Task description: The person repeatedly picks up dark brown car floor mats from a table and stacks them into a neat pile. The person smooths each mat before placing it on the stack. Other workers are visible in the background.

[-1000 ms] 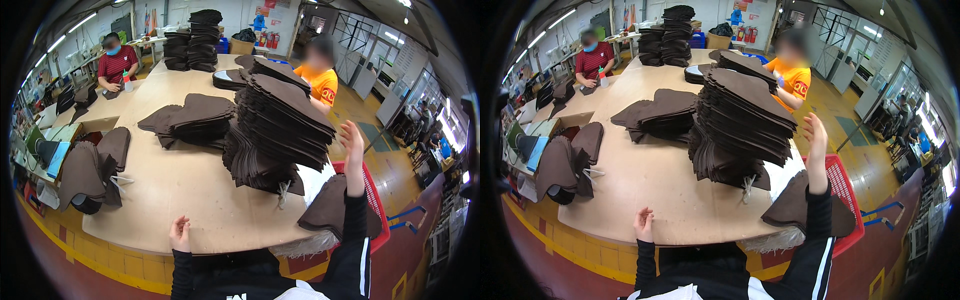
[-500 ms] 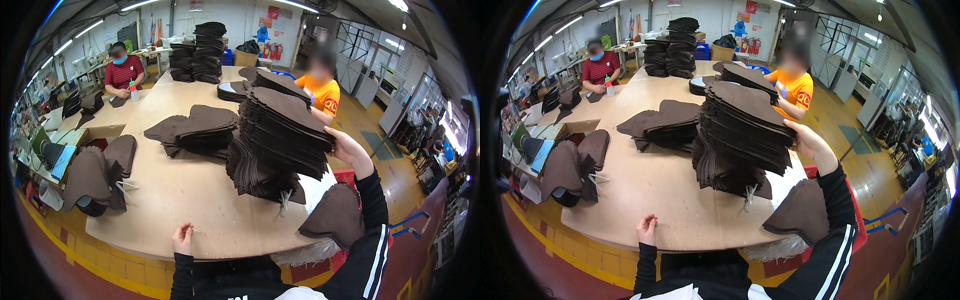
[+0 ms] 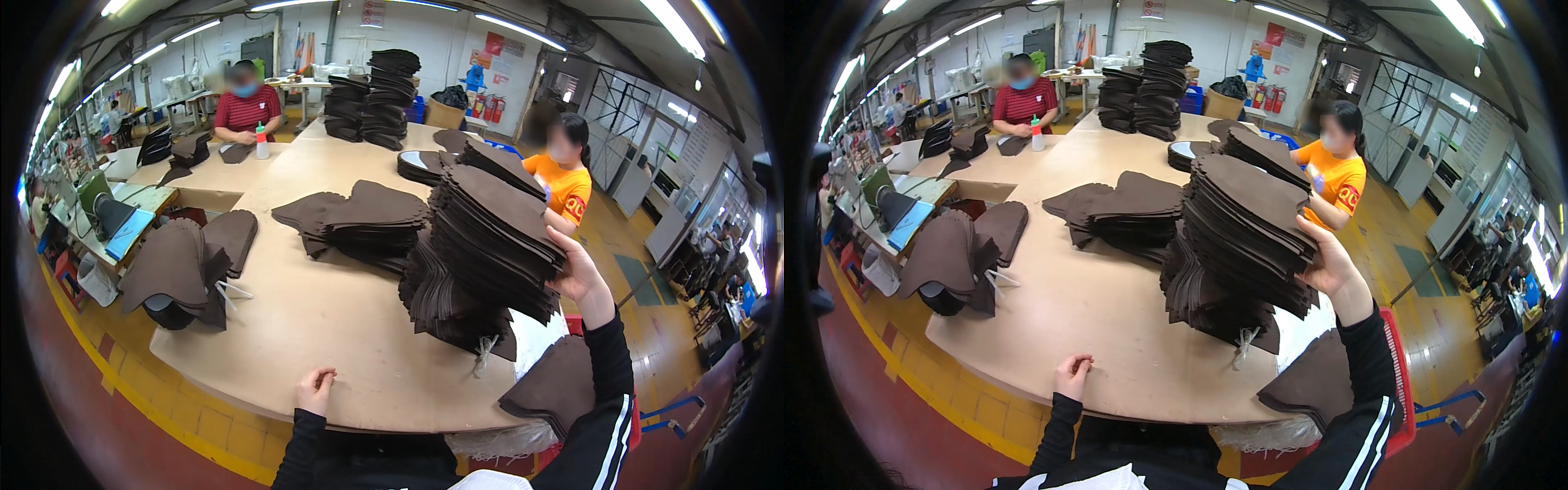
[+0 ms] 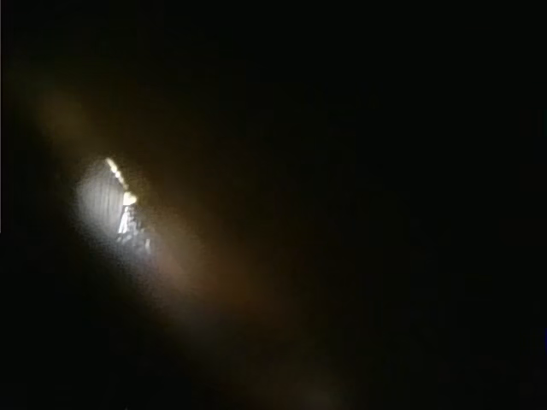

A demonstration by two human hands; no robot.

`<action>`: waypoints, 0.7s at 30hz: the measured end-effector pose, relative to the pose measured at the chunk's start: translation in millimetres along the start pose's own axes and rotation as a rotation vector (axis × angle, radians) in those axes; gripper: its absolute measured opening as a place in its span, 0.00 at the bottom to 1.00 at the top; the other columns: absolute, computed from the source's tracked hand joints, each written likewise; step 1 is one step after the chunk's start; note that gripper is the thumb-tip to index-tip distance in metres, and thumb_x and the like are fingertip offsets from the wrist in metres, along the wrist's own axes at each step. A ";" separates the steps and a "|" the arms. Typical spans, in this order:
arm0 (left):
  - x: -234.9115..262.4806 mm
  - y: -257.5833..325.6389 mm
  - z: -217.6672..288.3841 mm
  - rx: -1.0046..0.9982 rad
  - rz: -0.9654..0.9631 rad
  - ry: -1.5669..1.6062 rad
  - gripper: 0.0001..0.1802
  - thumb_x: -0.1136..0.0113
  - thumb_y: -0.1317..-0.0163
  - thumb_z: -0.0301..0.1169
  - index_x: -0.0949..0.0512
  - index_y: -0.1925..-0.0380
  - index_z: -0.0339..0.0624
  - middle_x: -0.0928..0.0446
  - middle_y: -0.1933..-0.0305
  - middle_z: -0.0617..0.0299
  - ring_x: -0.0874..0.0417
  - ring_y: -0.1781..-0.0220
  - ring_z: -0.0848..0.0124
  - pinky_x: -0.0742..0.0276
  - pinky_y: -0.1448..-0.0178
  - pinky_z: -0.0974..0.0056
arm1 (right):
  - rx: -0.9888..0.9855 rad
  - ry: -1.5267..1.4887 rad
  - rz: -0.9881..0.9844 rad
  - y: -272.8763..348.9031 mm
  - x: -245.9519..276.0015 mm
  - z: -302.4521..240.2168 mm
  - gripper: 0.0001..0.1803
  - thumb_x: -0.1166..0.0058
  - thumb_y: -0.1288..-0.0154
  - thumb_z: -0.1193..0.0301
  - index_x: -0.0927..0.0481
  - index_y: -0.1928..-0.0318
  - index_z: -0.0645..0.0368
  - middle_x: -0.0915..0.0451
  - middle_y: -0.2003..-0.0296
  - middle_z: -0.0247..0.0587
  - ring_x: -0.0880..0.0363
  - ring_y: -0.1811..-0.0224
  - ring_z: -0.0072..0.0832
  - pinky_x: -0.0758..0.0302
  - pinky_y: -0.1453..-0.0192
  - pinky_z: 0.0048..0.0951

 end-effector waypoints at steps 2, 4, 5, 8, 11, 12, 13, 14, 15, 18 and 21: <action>1.3 0.5 -1.5 0.002 -0.006 -0.016 0.06 0.41 0.33 0.21 0.17 0.60 0.32 0.14 0.64 0.56 0.13 0.64 0.72 0.18 0.57 0.69 | 0.004 -0.092 -0.063 -0.9 -14.8 5.1 0.18 0.39 0.31 0.59 0.21 0.46 0.52 0.15 0.51 0.40 0.15 0.50 0.34 0.17 0.46 0.44; 2.5 -0.1 -2.5 0.003 -0.002 -0.004 0.06 0.41 0.33 0.21 0.17 0.60 0.32 0.14 0.64 0.56 0.13 0.63 0.72 0.18 0.56 0.69 | 0.007 -0.139 -0.078 -2.5 -27.1 15.5 0.19 0.38 0.32 0.61 0.24 0.44 0.51 0.15 0.52 0.39 0.15 0.51 0.35 0.17 0.45 0.44; 1.0 -0.3 -3.4 -0.001 -0.003 -0.005 0.06 0.41 0.33 0.22 0.17 0.60 0.32 0.14 0.64 0.56 0.13 0.63 0.72 0.18 0.56 0.68 | 0.012 -0.103 -0.053 -10.3 -22.6 22.1 0.19 0.39 0.32 0.62 0.24 0.44 0.51 0.15 0.52 0.38 0.15 0.51 0.35 0.17 0.46 0.44; 0.1 0.9 -2.0 0.025 -0.044 0.023 0.08 0.41 0.31 0.24 0.17 0.57 0.32 0.14 0.62 0.57 0.13 0.59 0.72 0.19 0.52 0.68 | 0.052 -0.005 -0.017 -6.8 -34.8 35.6 0.21 0.40 0.33 0.66 0.26 0.41 0.51 0.16 0.52 0.37 0.15 0.51 0.33 0.17 0.46 0.42; -17.0 4.2 8.5 0.100 -0.166 0.198 0.12 0.41 0.30 0.25 0.20 0.49 0.32 0.15 0.55 0.57 0.15 0.51 0.70 0.21 0.44 0.66 | 0.148 0.026 -0.032 7.4 -42.9 53.2 0.29 0.42 0.32 0.69 0.34 0.32 0.49 0.21 0.44 0.37 0.17 0.46 0.33 0.18 0.44 0.40; -26.1 8.6 10.2 0.120 -0.240 0.314 0.14 0.42 0.29 0.26 0.21 0.47 0.32 0.15 0.53 0.56 0.15 0.50 0.68 0.21 0.43 0.64 | 0.206 -0.009 -0.061 17.8 -52.9 61.1 0.36 0.42 0.32 0.70 0.42 0.27 0.48 0.27 0.38 0.38 0.21 0.40 0.34 0.19 0.41 0.40; -37.3 13.6 18.6 0.139 -0.314 0.428 0.15 0.42 0.29 0.27 0.22 0.45 0.33 0.16 0.51 0.55 0.15 0.49 0.67 0.21 0.42 0.63 | 0.255 -0.005 -0.031 34.0 -66.2 69.6 0.39 0.42 0.33 0.72 0.45 0.25 0.49 0.29 0.36 0.40 0.23 0.38 0.35 0.20 0.40 0.40; -47.1 19.6 29.3 0.160 -0.382 0.539 0.16 0.42 0.28 0.27 0.23 0.43 0.33 0.17 0.49 0.53 0.15 0.47 0.65 0.21 0.40 0.61 | 0.298 -0.002 -0.004 46.7 -76.3 80.7 0.41 0.42 0.33 0.73 0.48 0.24 0.49 0.31 0.34 0.41 0.26 0.36 0.36 0.21 0.39 0.40; -57.5 26.1 47.7 0.211 -0.448 0.646 0.18 0.43 0.28 0.30 0.24 0.41 0.32 0.18 0.48 0.52 0.16 0.46 0.63 0.22 0.38 0.59 | 0.346 -0.017 -0.021 53.4 -78.2 93.1 0.45 0.42 0.34 0.74 0.53 0.22 0.51 0.34 0.33 0.43 0.29 0.33 0.35 0.24 0.35 0.40; -80.9 29.6 100.9 0.260 -0.649 0.807 0.33 0.42 0.28 0.46 0.33 0.31 0.35 0.24 0.37 0.50 0.22 0.36 0.61 0.28 0.32 0.55 | 0.501 -0.033 -0.037 77.4 -93.2 125.7 0.51 0.39 0.38 0.78 0.57 0.21 0.56 0.36 0.31 0.45 0.33 0.30 0.36 0.37 0.26 0.37; -105.5 21.3 139.4 0.291 -0.737 1.103 0.45 0.41 0.32 0.55 0.44 0.25 0.41 0.32 0.29 0.52 0.30 0.29 0.63 0.32 0.29 0.53 | 0.554 0.094 0.100 99.9 -96.5 181.4 0.63 0.33 0.43 0.80 0.69 0.21 0.55 0.43 0.28 0.46 0.40 0.27 0.38 0.42 0.24 0.37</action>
Point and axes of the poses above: each hand's wrist, its own y-axis away from the middle knuckle, its own x-axis out of the back of the hand, z = x × y, the point moved 7 cm from there along -y, towards the middle knuckle
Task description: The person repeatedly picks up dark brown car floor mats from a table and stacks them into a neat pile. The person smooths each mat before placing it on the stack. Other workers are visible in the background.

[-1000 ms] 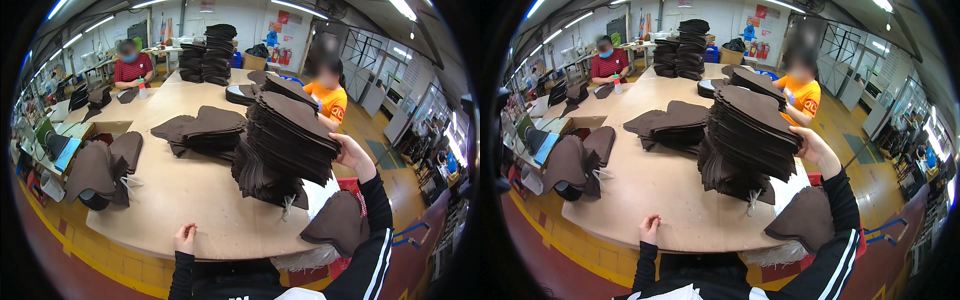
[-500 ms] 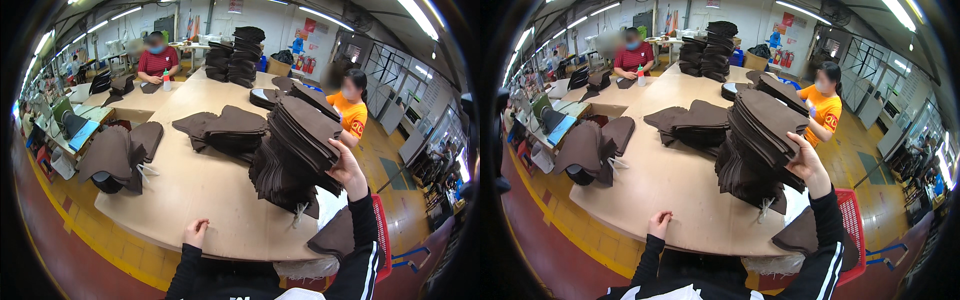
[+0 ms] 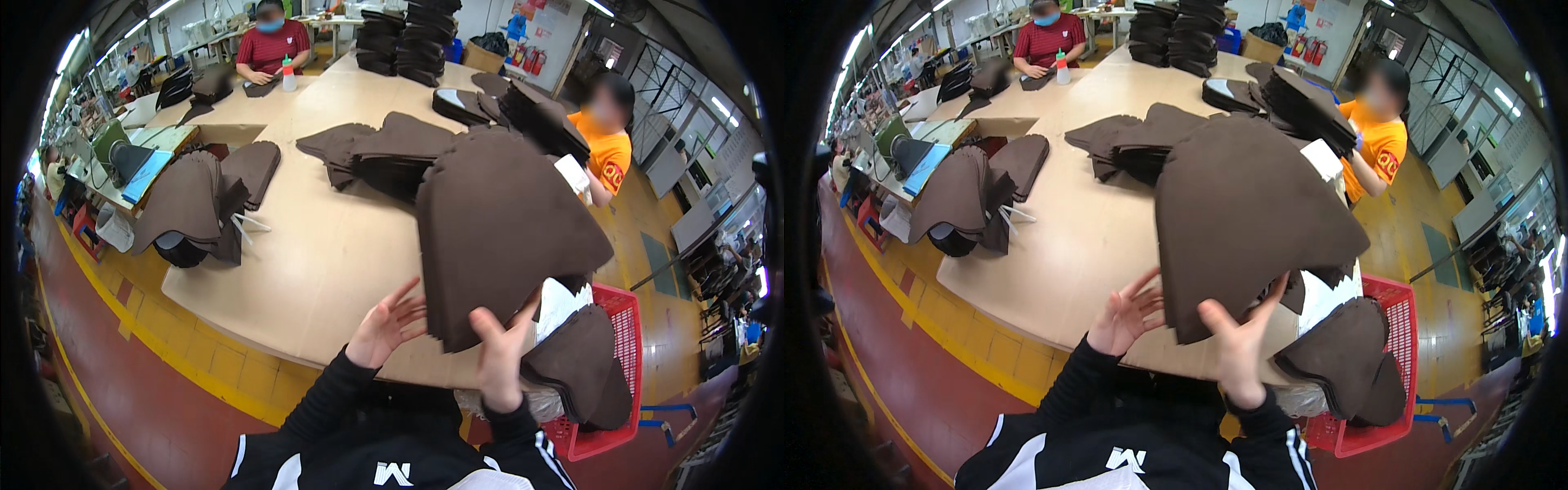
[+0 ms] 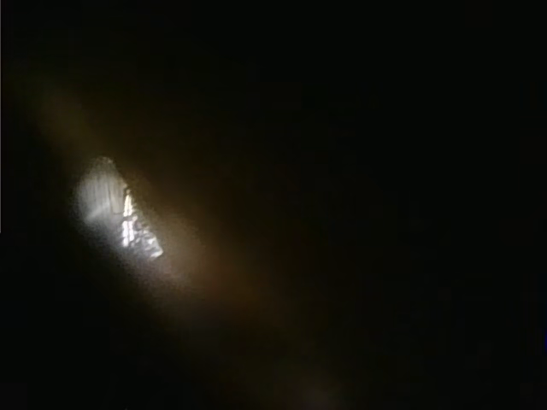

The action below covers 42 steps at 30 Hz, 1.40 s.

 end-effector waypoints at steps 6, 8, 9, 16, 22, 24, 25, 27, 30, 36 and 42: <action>62.7 31.8 -7.9 0.071 0.517 -0.203 0.36 0.32 0.38 0.34 0.35 0.33 0.32 0.26 0.38 0.49 0.22 0.39 0.63 0.25 0.37 0.59 | -0.340 0.290 -0.355 106.7 -12.7 82.7 0.66 0.34 0.36 0.74 0.84 0.26 0.65 0.29 0.39 0.58 0.27 0.37 0.35 0.30 0.32 0.35; 96.1 62.0 -5.1 0.126 0.610 -0.272 0.33 0.31 0.40 0.31 0.31 0.37 0.30 0.23 0.41 0.49 0.20 0.42 0.64 0.24 0.38 0.60 | -0.611 0.391 -0.590 129.8 -0.1 101.1 0.52 0.36 0.33 0.73 0.62 0.24 0.72 0.12 0.60 0.52 0.12 0.63 0.29 0.17 0.52 0.29; 108.0 75.0 -0.8 0.164 0.637 -0.392 0.32 0.30 0.40 0.30 0.30 0.39 0.29 0.22 0.42 0.50 0.20 0.43 0.64 0.24 0.38 0.60 | -0.574 0.474 -0.728 131.3 5.2 99.8 0.29 0.38 0.31 0.73 0.32 0.35 0.74 0.12 0.61 0.51 0.12 0.66 0.27 0.17 0.58 0.27; 115.1 88.8 1.4 0.176 0.630 -0.606 0.31 0.28 0.42 0.29 0.28 0.42 0.28 0.20 0.45 0.51 0.19 0.45 0.66 0.23 0.40 0.62 | -0.164 0.452 -0.100 44.3 82.1 62.5 0.12 0.45 0.27 0.73 0.18 0.53 0.71 0.16 0.71 0.38 0.17 0.71 0.23 0.22 0.65 0.22; 120.6 86.4 2.8 0.190 0.615 -0.621 0.32 0.28 0.41 0.31 0.29 0.40 0.27 0.21 0.44 0.50 0.19 0.44 0.65 0.24 0.39 0.62 | -0.208 0.803 -0.232 -51.2 81.3 148.9 0.15 0.40 0.30 0.65 0.17 0.59 0.68 0.19 0.75 0.34 0.25 0.74 0.16 0.30 0.68 0.24; 126.0 90.1 1.2 0.185 0.632 -0.667 0.33 0.28 0.41 0.32 0.30 0.39 0.27 0.22 0.43 0.49 0.20 0.43 0.64 0.24 0.38 0.61 | -0.159 0.722 -0.156 -49.5 81.1 157.7 0.15 0.36 0.34 0.65 0.18 0.67 0.68 0.24 0.80 0.32 0.32 0.77 0.15 0.35 0.70 0.25; 127.2 89.5 1.1 0.161 0.630 -0.652 0.34 0.29 0.41 0.32 0.30 0.39 0.26 0.22 0.42 0.49 0.20 0.43 0.63 0.25 0.38 0.61 | -0.077 0.707 -0.105 -48.2 86.5 157.5 0.16 0.35 0.35 0.66 0.19 0.70 0.69 0.25 0.81 0.32 0.33 0.77 0.15 0.35 0.71 0.26; 125.0 93.9 -2.3 0.140 0.628 -0.597 0.35 0.29 0.40 0.32 0.31 0.38 0.26 0.23 0.41 0.48 0.21 0.42 0.62 0.25 0.37 0.60 | 0.033 0.826 0.164 -35.5 100.7 118.2 0.14 0.36 0.34 0.66 0.19 0.66 0.67 0.28 0.81 0.43 0.33 0.80 0.24 0.37 0.72 0.32; 121.5 92.3 -0.8 0.157 0.632 -0.633 0.36 0.30 0.40 0.34 0.32 0.37 0.26 0.24 0.41 0.47 0.21 0.42 0.61 0.25 0.37 0.60 | 0.037 0.490 0.381 -18.3 142.3 73.7 0.14 0.43 0.26 0.67 0.19 0.65 0.66 0.25 0.78 0.29 0.29 0.74 0.16 0.33 0.69 0.23; 128.9 90.4 1.1 0.237 0.589 -0.663 0.36 0.30 0.40 0.34 0.33 0.37 0.26 0.24 0.42 0.48 0.21 0.42 0.61 0.25 0.37 0.59 | 0.130 0.871 0.580 -32.3 271.3 36.0 0.23 0.47 0.25 0.68 0.28 0.36 0.68 0.20 0.58 0.44 0.23 0.57 0.28 0.26 0.51 0.29; 122.6 94.9 2.3 0.168 0.604 -0.626 0.36 0.29 0.42 0.29 0.33 0.37 0.27 0.23 0.42 0.48 0.20 0.42 0.63 0.24 0.38 0.60 | 0.244 0.941 0.321 -16.9 179.5 21.6 0.27 0.42 0.32 0.74 0.29 0.34 0.65 0.21 0.45 0.47 0.23 0.42 0.35 0.28 0.39 0.35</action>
Point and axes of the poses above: each hand's wrist, its own y-axis away from the middle knuckle, its own x-axis out of the back of the hand, z = x × y, the point moved 7 cm from there along -y, towards the middle knuckle
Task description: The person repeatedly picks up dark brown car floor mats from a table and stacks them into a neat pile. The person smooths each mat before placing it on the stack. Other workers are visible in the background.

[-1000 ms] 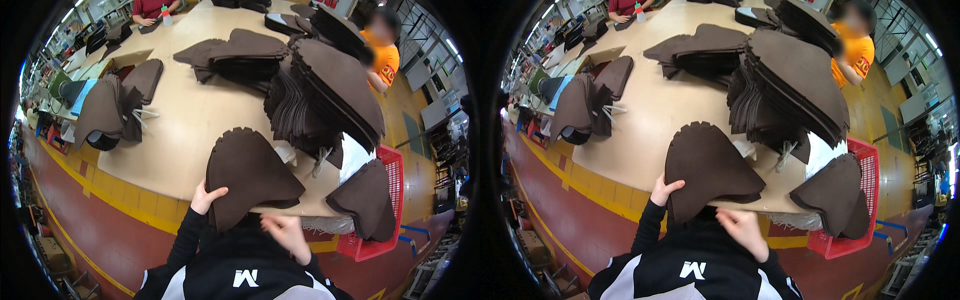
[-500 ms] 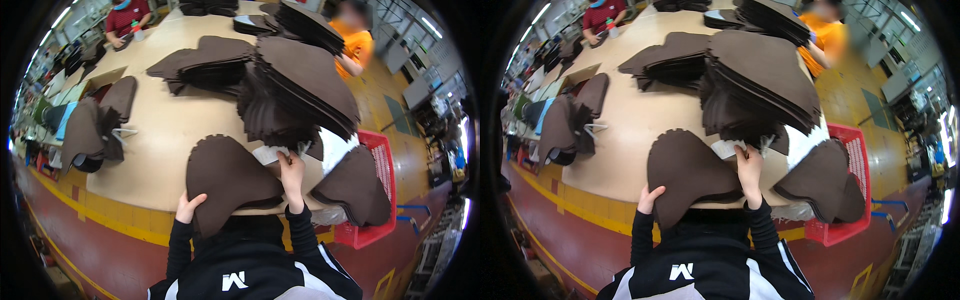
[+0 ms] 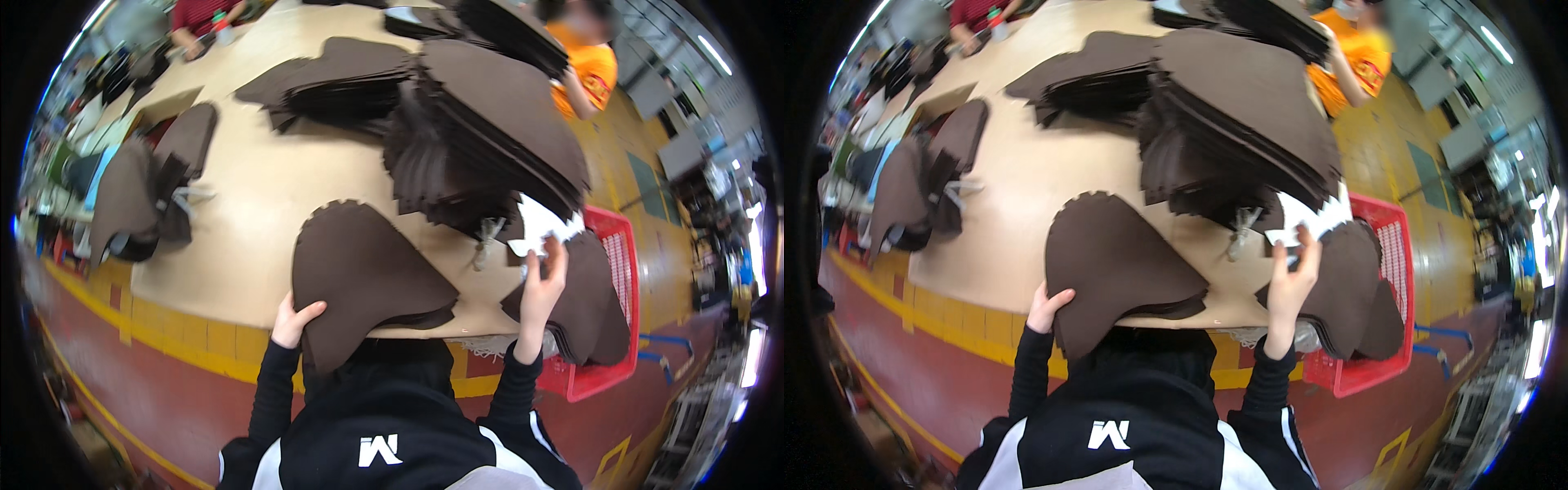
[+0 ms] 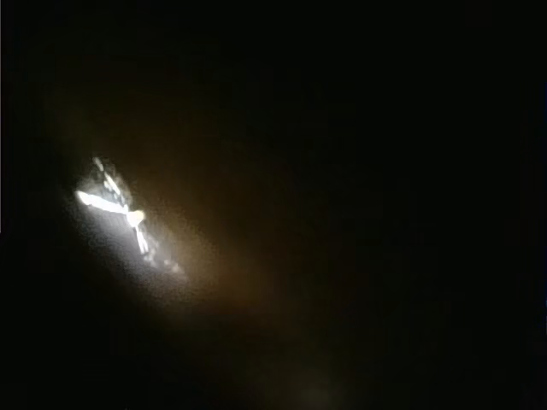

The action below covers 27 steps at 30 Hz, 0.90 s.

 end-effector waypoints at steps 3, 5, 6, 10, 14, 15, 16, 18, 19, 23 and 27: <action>-6.7 5.2 4.0 -0.076 -0.002 0.006 0.34 0.26 0.44 0.29 0.30 0.40 0.27 0.21 0.44 0.51 0.19 0.44 0.65 0.24 0.38 0.61 | -0.033 -0.283 -0.689 38.5 -87.2 -11.1 0.31 0.40 0.32 0.69 0.31 0.32 0.65 0.24 0.37 0.49 0.26 0.35 0.36 0.31 0.33 0.35; -6.5 11.1 6.9 -0.138 -0.012 -0.046 0.35 0.23 0.48 0.29 0.28 0.41 0.29 0.20 0.44 0.53 0.20 0.43 0.66 0.26 0.36 0.61 | 0.017 -0.054 -0.816 50.1 -129.6 -11.5 0.38 0.37 0.34 0.62 0.34 0.29 0.66 0.29 0.32 0.51 0.33 0.28 0.39 0.38 0.27 0.33; -5.5 15.0 6.4 -0.181 -0.017 -0.073 0.36 0.23 0.49 0.28 0.28 0.41 0.29 0.20 0.44 0.54 0.20 0.42 0.66 0.27 0.35 0.61 | 0.004 -0.046 -0.926 55.6 -147.9 -5.6 0.45 0.33 0.38 0.57 0.38 0.27 0.67 0.34 0.29 0.51 0.38 0.26 0.39 0.45 0.23 0.32; -6.7 42.7 15.5 -0.297 -0.002 -0.137 0.44 0.18 0.55 0.28 0.30 0.37 0.30 0.21 0.42 0.55 0.22 0.40 0.66 0.29 0.33 0.61 | -0.151 -0.495 -1.293 71.0 -164.4 -46.3 0.51 0.29 0.42 0.55 0.41 0.27 0.67 0.32 0.32 0.52 0.37 0.27 0.38 0.42 0.24 0.35; -5.7 54.0 37.8 -0.495 -0.061 -0.340 0.52 0.16 0.58 0.31 0.34 0.33 0.28 0.22 0.39 0.48 0.22 0.36 0.62 0.29 0.32 0.60 | -0.044 -0.635 -1.094 76.9 -129.9 -55.8 0.54 0.20 0.55 0.68 0.38 0.29 0.68 0.27 0.35 0.49 0.30 0.32 0.34 0.36 0.28 0.33; -7.5 56.3 48.6 -0.576 -0.094 -0.418 0.53 0.16 0.59 0.32 0.35 0.33 0.27 0.23 0.38 0.47 0.22 0.35 0.60 0.30 0.32 0.60 | 0.056 -0.632 -1.016 75.9 -118.2 -59.4 0.53 0.19 0.57 0.68 0.36 0.31 0.68 0.24 0.38 0.48 0.28 0.34 0.33 0.33 0.30 0.34; -10.5 59.7 63.8 -0.644 -0.130 -0.502 0.54 0.15 0.59 0.33 0.35 0.32 0.27 0.23 0.38 0.45 0.22 0.35 0.58 0.30 0.32 0.60 | 0.083 -0.646 -1.005 76.8 -109.0 -62.2 0.53 0.19 0.57 0.68 0.35 0.32 0.68 0.24 0.39 0.48 0.27 0.34 0.33 0.32 0.31 0.34; -27.7 58.5 93.1 -0.892 -0.243 -0.657 0.61 0.16 0.58 0.36 0.44 0.27 0.28 0.24 0.38 0.42 0.20 0.39 0.52 0.29 0.33 0.60 | 0.076 -0.631 -0.971 81.2 -97.7 -62.0 0.53 0.19 0.56 0.70 0.38 0.31 0.66 0.25 0.39 0.49 0.27 0.35 0.33 0.31 0.31 0.35; -25.4 48.9 87.2 -0.877 -0.210 -0.653 0.62 0.17 0.57 0.35 0.47 0.26 0.29 0.25 0.37 0.42 0.19 0.41 0.53 0.28 0.33 0.60 | 0.040 -0.613 -0.955 84.1 -96.4 -61.3 0.55 0.20 0.56 0.70 0.40 0.30 0.64 0.27 0.37 0.49 0.27 0.35 0.34 0.31 0.32 0.35; -21.7 9.3 49.9 -0.819 -0.238 -0.678 0.64 0.27 0.45 0.29 0.67 0.21 0.39 0.36 0.30 0.38 0.17 0.50 0.59 0.22 0.41 0.60 | -0.037 -0.711 -0.936 94.1 -122.4 -37.6 0.60 0.20 0.56 0.70 0.47 0.26 0.57 0.34 0.32 0.51 0.33 0.31 0.37 0.36 0.27 0.36; -14.1 3.8 36.3 -0.740 -0.240 -0.592 0.71 0.21 0.56 0.31 0.65 0.21 0.39 0.35 0.29 0.35 0.23 0.35 0.53 0.38 0.25 0.54 | 0.001 -0.752 -0.957 91.8 -123.1 -50.2 0.61 0.20 0.57 0.69 0.48 0.26 0.57 0.38 0.30 0.51 0.39 0.27 0.37 0.42 0.24 0.39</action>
Point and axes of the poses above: each hand's wrist, its own y-axis away from the middle knuckle, its own x-axis out of the back of the hand, z = x × y, the point moved 7 cm from there along -y, towards the middle knuckle
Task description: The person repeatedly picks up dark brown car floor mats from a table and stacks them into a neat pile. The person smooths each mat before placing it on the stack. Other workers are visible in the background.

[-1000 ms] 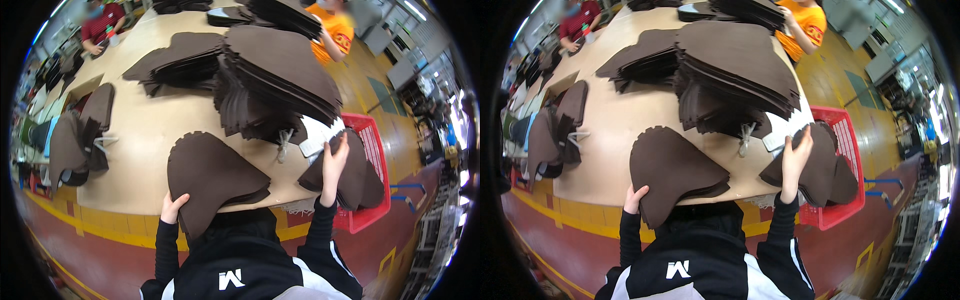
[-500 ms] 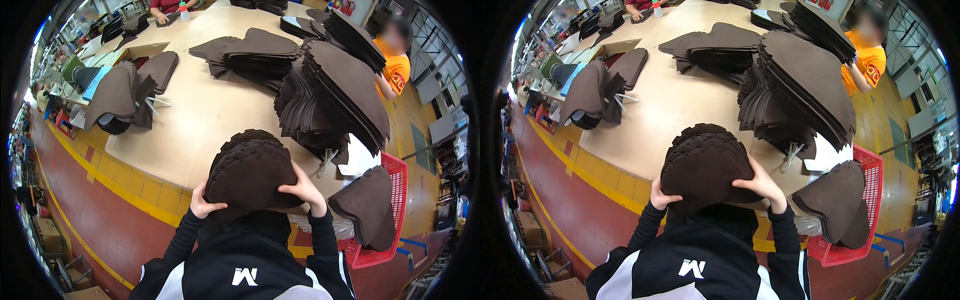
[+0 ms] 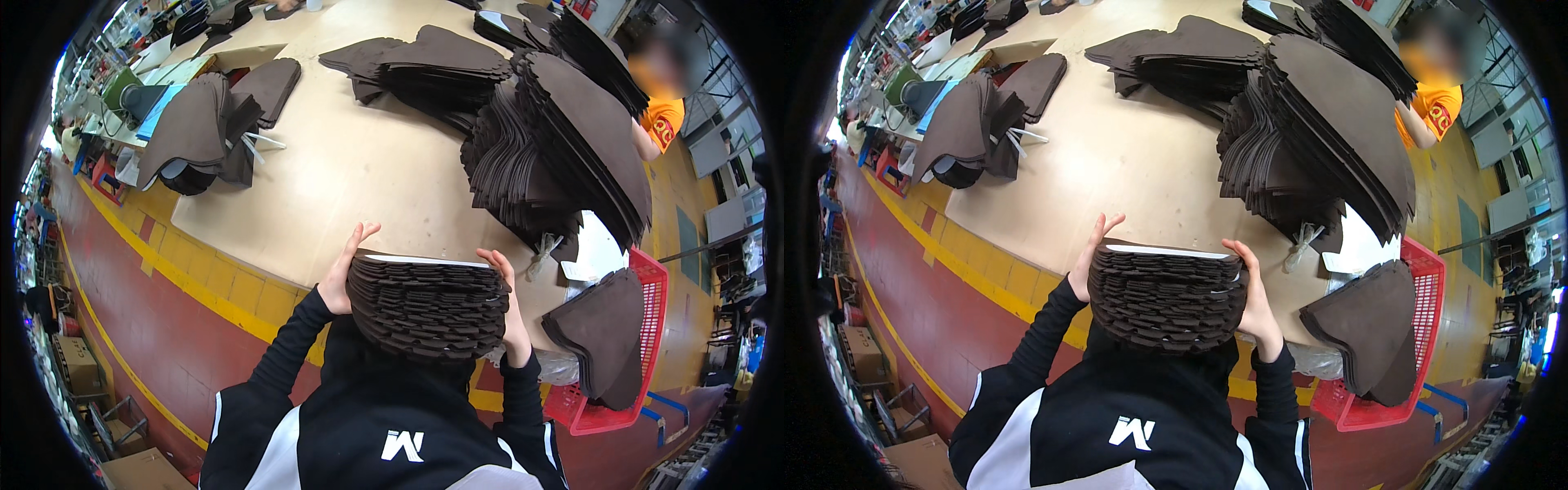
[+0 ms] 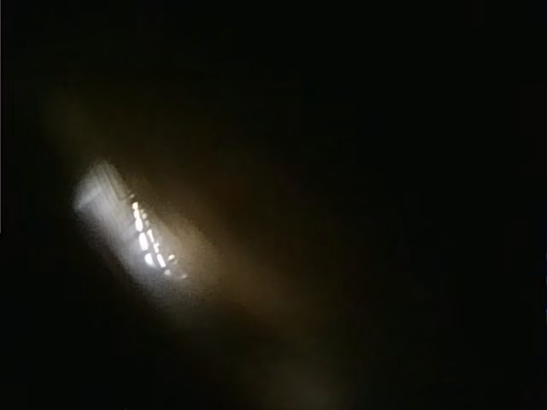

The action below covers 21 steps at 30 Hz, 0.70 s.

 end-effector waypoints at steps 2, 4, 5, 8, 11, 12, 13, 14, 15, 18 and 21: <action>1.3 -2.5 1.6 0.001 -0.027 -0.015 0.70 0.21 0.56 0.31 0.63 0.21 0.39 0.34 0.29 0.35 0.24 0.33 0.53 0.38 0.25 0.54 | 0.068 0.020 -0.007 -0.5 -3.0 -8.7 0.60 0.20 0.57 0.69 0.47 0.26 0.58 0.35 0.32 0.51 0.35 0.29 0.37 0.38 0.26 0.37; 3.3 -7.9 4.2 -0.001 -0.039 0.005 0.66 0.22 0.55 0.30 0.58 0.22 0.39 0.32 0.30 0.38 0.25 0.32 0.52 0.35 0.27 0.54 | 0.051 0.018 0.036 2.3 -1.8 -3.0 0.58 0.20 0.57 0.69 0.45 0.27 0.59 0.31 0.35 0.50 0.30 0.33 0.37 0.34 0.29 0.36; 1.6 -4.0 -5.2 0.017 -0.053 0.011 0.63 0.23 0.54 0.29 0.54 0.23 0.38 0.30 0.32 0.40 0.24 0.33 0.53 0.33 0.28 0.55 | -0.001 0.008 0.084 3.7 0.0 8.4 0.57 0.20 0.57 0.69 0.43 0.28 0.60 0.29 0.36 0.50 0.27 0.35 0.36 0.32 0.30 0.35; 4.7 -2.6 5.1 0.136 -0.027 -0.046 0.47 0.22 0.53 0.27 0.35 0.32 0.35 0.19 0.44 0.46 0.18 0.40 0.52 0.25 0.36 0.57 | 0.035 0.216 0.161 6.5 5.2 3.6 0.51 0.21 0.56 0.71 0.37 0.31 0.62 0.22 0.43 0.49 0.21 0.41 0.35 0.26 0.36 0.35; 15.8 4.6 39.0 0.328 0.049 -0.018 0.39 0.22 0.50 0.32 0.28 0.39 0.32 0.16 0.49 0.47 0.15 0.46 0.56 0.23 0.40 0.61 | 0.172 0.453 0.171 0.6 -4.5 -49.0 0.45 0.24 0.49 0.72 0.35 0.32 0.63 0.18 0.47 0.50 0.17 0.45 0.32 0.21 0.42 0.34; 17.0 7.6 43.3 0.430 0.071 0.072 0.37 0.23 0.48 0.35 0.28 0.39 0.31 0.16 0.49 0.48 0.15 0.46 0.58 0.23 0.41 0.61 | 0.055 0.321 0.194 -1.3 -6.7 -62.3 0.44 0.25 0.47 0.71 0.35 0.32 0.63 0.17 0.48 0.51 0.16 0.47 0.32 0.20 0.44 0.33; 16.7 11.3 44.6 0.538 0.094 0.170 0.36 0.24 0.45 0.37 0.27 0.40 0.30 0.16 0.49 0.49 0.15 0.47 0.60 0.23 0.41 0.62 | -0.071 0.192 0.214 -2.0 -10.6 -70.7 0.43 0.26 0.45 0.71 0.35 0.31 0.63 0.17 0.49 0.51 0.15 0.49 0.32 0.19 0.46 0.32; 16.3 15.2 42.7 0.645 0.119 0.268 0.35 0.26 0.43 0.39 0.26 0.41 0.30 0.16 0.49 0.49 0.15 0.47 0.62 0.23 0.41 0.62 | -0.197 0.063 0.234 -1.4 -13.2 -67.5 0.42 0.27 0.44 0.71 0.35 0.31 0.63 0.16 0.50 0.51 0.15 0.51 0.32 0.19 0.48 0.31; 11.7 15.5 36.2 0.778 0.085 0.346 0.32 0.30 0.38 0.43 0.25 0.43 0.28 0.17 0.49 0.51 0.17 0.47 0.66 0.23 0.40 0.62 | -0.283 -0.013 0.258 2.9 -11.8 -55.1 0.40 0.30 0.40 0.69 0.36 0.30 0.63 0.14 0.55 0.50 0.13 0.58 0.31 0.17 0.53 0.30; 25.5 26.9 -3.2 0.719 0.254 0.048 0.28 0.32 0.36 0.40 0.23 0.44 0.28 0.20 0.41 0.48 0.20 0.38 0.61 0.27 0.34 0.61 | -0.643 0.573 0.181 6.7 -5.5 -20.6 0.41 0.31 0.39 0.67 0.37 0.29 0.63 0.15 0.54 0.53 0.13 0.57 0.41 0.18 0.52 0.34; 39.4 16.1 32.0 0.417 0.194 -0.373 0.28 0.31 0.38 0.38 0.23 0.42 0.31 0.25 0.34 0.47 0.25 0.31 0.56 0.31 0.29 0.57 | -0.012 0.895 0.299 13.9 1.9 -45.9 0.35 0.31 0.41 0.70 0.29 0.34 0.63 0.21 0.43 0.55 0.20 0.42 0.50 0.24 0.39 0.41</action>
Point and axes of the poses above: each hand's wrist, its own y-axis away from the middle knuckle, its own x-axis out of the back of the hand, z = x × y, the point moved 7 cm from there along -y, towards the middle knuckle
